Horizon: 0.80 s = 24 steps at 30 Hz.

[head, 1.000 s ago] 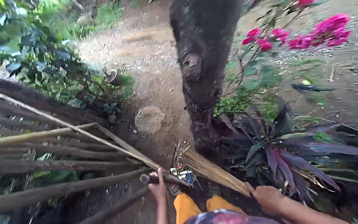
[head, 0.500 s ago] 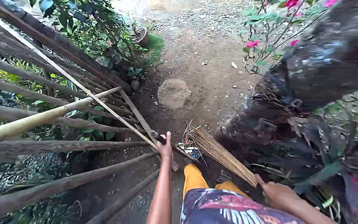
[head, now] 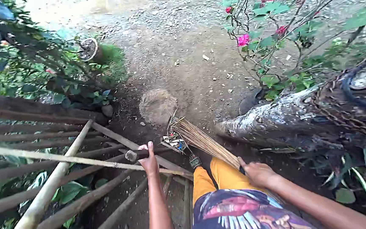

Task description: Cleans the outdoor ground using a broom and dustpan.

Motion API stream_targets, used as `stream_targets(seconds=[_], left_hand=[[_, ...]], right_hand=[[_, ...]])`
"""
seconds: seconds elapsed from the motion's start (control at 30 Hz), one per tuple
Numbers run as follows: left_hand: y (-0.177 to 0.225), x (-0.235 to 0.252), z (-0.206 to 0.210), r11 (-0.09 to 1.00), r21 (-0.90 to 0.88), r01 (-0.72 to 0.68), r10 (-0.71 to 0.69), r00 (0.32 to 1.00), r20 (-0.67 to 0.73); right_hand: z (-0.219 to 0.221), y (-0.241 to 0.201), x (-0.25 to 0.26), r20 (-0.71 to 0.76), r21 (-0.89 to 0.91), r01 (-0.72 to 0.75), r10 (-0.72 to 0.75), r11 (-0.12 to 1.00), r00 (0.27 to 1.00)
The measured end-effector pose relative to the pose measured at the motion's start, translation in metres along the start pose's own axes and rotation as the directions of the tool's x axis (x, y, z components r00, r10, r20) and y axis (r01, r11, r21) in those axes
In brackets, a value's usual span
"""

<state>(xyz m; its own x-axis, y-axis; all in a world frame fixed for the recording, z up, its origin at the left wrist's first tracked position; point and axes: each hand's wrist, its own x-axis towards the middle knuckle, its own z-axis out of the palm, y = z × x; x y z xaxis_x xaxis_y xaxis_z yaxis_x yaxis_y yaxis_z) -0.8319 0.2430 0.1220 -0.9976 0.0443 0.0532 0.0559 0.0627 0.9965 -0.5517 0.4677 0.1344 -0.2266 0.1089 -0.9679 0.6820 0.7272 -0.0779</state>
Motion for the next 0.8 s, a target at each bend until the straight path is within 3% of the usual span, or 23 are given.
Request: stream_targets(seconds=[0.17, 0.4, 0.8], left_hand=[[-0.001, 0.049, 0.009, 1.000, 0.018, -0.010, 0.010, 0.999, 0.043], [0.012, 0.103, 0.032, 0.996, -0.007, -0.094, 0.093, 0.991, -0.092], [0.025, 0.176, 0.047, 0.999, -0.019, -0.039, 0.032, 0.965, -0.262]], right_hand=[[-0.054, -0.022, 0.017, -0.024, 0.022, 0.030, -0.030, 0.999, 0.999], [-0.118, -0.026, 0.041, -0.064, 0.012, 0.076, -0.075, 0.997, 0.995], [-0.179, -0.050, 0.074, -0.073, 0.094, 0.124, -0.117, 0.988, 0.990]])
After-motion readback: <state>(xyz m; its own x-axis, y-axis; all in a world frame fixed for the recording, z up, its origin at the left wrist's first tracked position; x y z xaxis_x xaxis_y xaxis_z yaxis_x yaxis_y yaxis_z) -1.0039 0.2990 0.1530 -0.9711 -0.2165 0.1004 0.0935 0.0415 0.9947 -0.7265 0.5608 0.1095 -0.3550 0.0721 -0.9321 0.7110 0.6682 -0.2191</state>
